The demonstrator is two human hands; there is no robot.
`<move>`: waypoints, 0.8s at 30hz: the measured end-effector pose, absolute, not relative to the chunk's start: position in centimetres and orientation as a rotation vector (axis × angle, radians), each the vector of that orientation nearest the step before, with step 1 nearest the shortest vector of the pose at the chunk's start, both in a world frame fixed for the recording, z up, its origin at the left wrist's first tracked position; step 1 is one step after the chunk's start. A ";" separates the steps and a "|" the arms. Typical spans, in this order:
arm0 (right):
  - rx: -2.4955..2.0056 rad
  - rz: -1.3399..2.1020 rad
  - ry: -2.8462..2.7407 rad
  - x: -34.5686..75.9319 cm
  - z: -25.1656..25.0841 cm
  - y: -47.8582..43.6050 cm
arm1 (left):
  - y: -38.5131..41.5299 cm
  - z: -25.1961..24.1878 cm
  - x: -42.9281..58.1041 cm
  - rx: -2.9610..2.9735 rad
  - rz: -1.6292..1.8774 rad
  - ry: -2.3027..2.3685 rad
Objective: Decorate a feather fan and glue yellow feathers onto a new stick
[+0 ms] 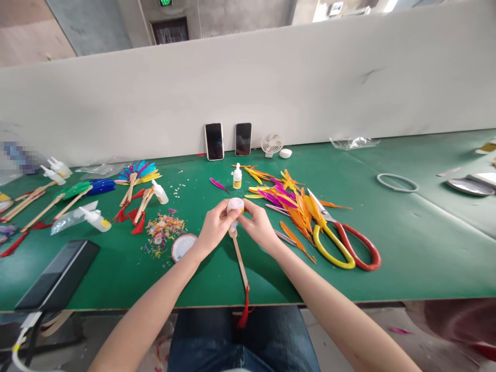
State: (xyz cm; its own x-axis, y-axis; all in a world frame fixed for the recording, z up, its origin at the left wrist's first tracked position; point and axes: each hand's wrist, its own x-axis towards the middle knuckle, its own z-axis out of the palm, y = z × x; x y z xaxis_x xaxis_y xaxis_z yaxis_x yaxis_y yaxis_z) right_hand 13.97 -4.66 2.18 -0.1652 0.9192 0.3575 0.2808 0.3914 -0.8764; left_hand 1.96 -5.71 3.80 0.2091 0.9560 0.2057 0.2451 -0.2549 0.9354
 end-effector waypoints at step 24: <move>-1.168 0.795 -1.727 14.0 2.3 -4.3 | -15.0 -0.1 2.8 2.674 0.658 1.567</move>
